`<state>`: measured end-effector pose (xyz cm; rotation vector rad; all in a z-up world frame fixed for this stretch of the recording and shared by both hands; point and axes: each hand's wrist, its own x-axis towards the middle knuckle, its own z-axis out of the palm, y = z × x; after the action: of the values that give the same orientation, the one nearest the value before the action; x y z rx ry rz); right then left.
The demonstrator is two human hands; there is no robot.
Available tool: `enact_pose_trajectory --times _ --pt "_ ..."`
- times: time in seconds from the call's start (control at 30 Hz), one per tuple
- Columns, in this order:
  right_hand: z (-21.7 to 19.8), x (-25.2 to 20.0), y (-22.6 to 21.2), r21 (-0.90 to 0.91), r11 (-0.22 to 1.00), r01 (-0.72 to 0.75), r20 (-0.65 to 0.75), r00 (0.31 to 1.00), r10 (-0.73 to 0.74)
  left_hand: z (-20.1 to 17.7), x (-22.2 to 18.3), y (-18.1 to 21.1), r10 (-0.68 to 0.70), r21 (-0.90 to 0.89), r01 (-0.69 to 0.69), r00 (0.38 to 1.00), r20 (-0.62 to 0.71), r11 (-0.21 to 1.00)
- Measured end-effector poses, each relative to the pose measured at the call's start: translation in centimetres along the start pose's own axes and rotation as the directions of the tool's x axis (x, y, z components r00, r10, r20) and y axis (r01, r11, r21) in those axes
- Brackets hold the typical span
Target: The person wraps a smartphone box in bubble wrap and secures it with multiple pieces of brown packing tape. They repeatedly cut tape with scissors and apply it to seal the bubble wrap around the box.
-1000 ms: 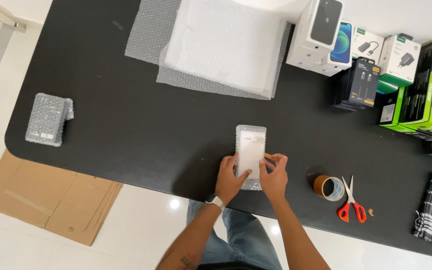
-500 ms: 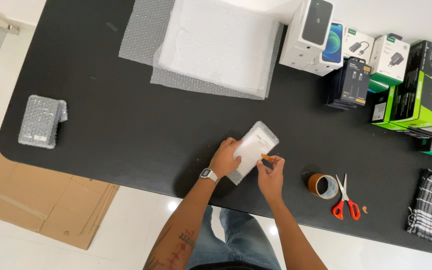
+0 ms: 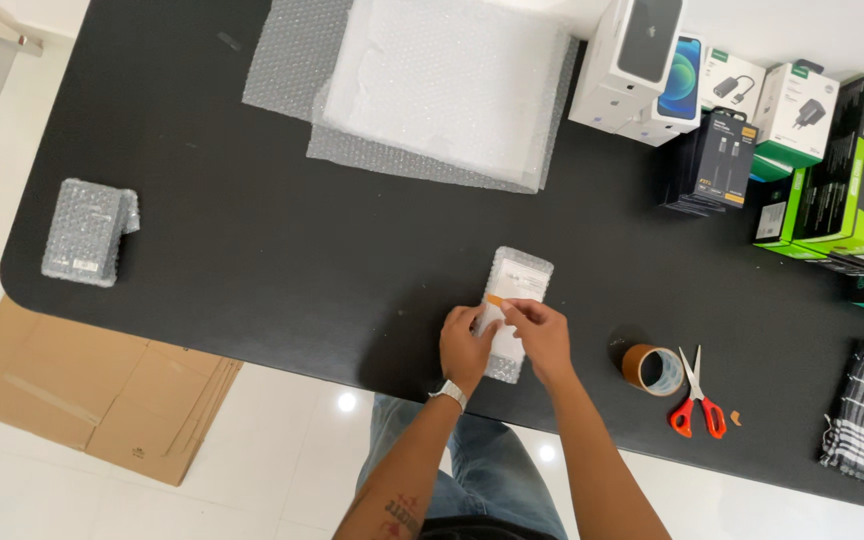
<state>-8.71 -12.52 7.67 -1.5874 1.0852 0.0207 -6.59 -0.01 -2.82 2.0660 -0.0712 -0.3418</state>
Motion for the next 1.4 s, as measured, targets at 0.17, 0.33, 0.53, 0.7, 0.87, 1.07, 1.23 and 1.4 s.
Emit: enact_pose_trajectory --times 0.17,0.33,0.53,0.7,0.87,1.07,1.23,1.4 --pt "2.9 1.9 1.8 -0.090 0.994 -0.062 -0.023 0.998 0.060 2.0 -0.9 -0.6 -0.011 -0.076 -0.002 0.985 -0.170 0.997" --pt "4.3 0.6 0.5 -0.069 0.993 -0.093 -0.102 0.991 0.086 3.2 -1.1 -0.9 -0.173 -0.144 0.145 0.964 -0.202 0.979" --pt "4.8 1.6 1.6 -0.094 0.988 -0.126 -0.161 0.981 0.110 2.0 -1.1 0.3 -0.108 -0.142 0.088 0.983 -0.145 0.986" --pt "4.5 1.7 2.2 -0.098 0.985 -0.140 -0.156 0.980 0.123 3.1 -0.6 -1.6 -0.026 -0.084 0.015 0.991 -0.129 0.996" --pt "4.5 2.1 2.4 -0.103 0.984 -0.143 -0.135 0.983 0.129 3.4 -0.6 -1.6 -0.007 -0.088 -0.004 0.992 -0.125 0.996" --pt "4.8 2.2 2.4 -0.136 0.980 -0.146 -0.139 0.982 0.127 3.4 -0.3 -2.0 -0.014 -0.063 0.010 0.997 -0.073 0.998" --pt "4.6 2.3 1.9 -0.175 0.970 -0.170 -0.162 0.976 0.142 3.3 -0.3 -1.8 -0.040 -0.096 0.035 0.998 -0.050 0.995" --pt "4.1 3.8 3.4 -0.256 0.948 -0.190 -0.178 0.973 0.147 2.9 -0.3 -1.4 -0.077 -0.148 0.072 0.997 -0.024 0.986"
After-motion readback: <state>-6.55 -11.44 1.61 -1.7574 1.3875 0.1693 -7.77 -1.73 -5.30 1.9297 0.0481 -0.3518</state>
